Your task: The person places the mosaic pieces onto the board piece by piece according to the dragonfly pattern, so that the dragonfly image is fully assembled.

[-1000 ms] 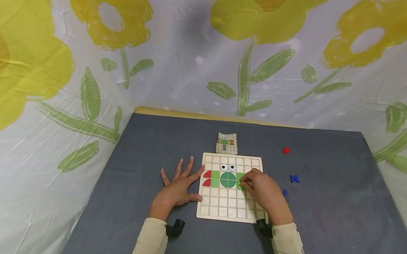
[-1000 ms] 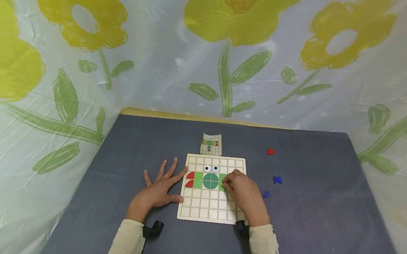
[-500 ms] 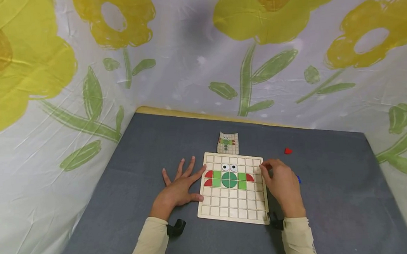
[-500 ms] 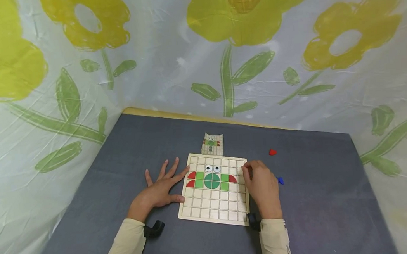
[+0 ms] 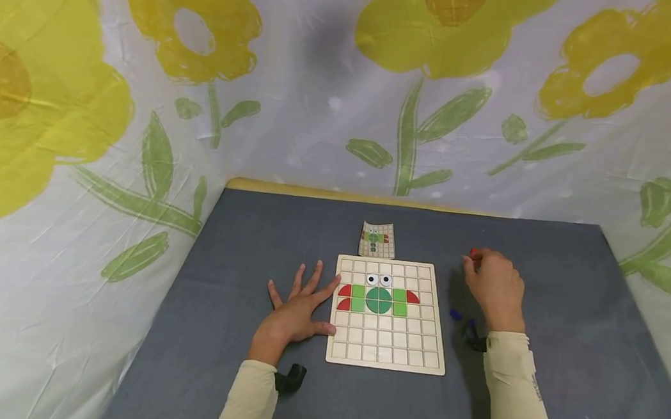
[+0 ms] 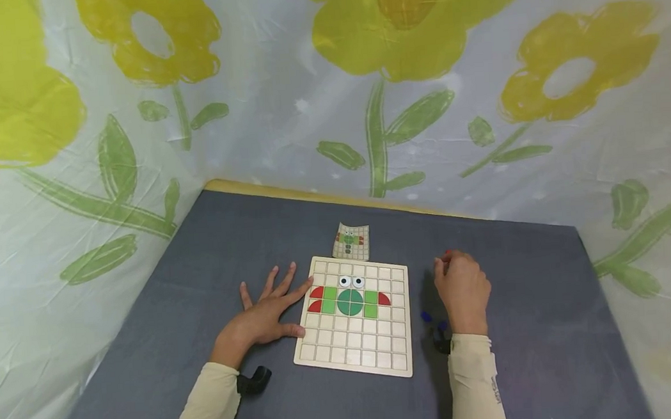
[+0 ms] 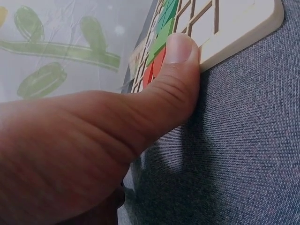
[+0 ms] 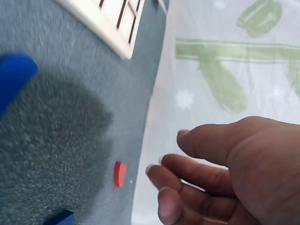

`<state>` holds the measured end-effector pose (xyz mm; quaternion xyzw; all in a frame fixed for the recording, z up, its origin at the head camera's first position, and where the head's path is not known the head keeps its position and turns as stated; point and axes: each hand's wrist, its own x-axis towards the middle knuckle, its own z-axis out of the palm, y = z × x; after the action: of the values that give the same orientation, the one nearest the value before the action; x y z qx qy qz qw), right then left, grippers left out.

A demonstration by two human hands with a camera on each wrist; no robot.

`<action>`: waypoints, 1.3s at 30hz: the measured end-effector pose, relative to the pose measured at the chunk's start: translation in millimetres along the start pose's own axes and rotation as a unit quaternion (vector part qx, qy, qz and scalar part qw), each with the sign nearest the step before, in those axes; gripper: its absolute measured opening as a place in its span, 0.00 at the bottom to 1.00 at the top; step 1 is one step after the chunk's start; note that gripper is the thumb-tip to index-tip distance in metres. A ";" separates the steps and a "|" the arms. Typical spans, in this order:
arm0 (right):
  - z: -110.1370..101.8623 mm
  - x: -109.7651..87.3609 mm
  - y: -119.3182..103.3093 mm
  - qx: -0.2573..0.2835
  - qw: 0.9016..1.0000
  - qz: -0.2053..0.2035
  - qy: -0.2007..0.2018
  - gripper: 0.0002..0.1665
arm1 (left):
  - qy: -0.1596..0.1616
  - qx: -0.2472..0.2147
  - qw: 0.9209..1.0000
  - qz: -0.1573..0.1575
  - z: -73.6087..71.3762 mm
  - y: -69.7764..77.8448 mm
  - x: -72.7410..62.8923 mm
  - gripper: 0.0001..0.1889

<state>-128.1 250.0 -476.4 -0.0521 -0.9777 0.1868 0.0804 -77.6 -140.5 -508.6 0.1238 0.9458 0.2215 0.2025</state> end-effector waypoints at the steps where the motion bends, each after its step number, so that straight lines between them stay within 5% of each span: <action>1: 0.6 2.6 1.8 -0.003 1.000 0.006 -0.005 0.21 | -0.001 0.001 1.000 0.000 0.4 -0.2 -0.2 0.56; 17: 2.1 37.7 22.0 -0.038 0.987 0.066 -0.144 0.30 | -0.001 -0.004 1.000 0.003 -0.7 0.1 -1.6 0.56; 29: 2.2 55.8 25.2 -0.049 0.982 0.067 -0.170 0.26 | 0.000 -0.004 1.000 0.007 -0.9 0.9 -3.7 0.55; 39: 11.3 62.5 27.6 -0.031 0.985 0.028 -0.167 0.19 | 0.001 -0.003 1.000 0.000 1.0 -0.4 -0.6 0.57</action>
<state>-189.4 279.8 -488.5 -0.0498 -0.9810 0.1643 -0.0910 -76.6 -140.6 -509.4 0.1236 0.9453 0.2242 0.2021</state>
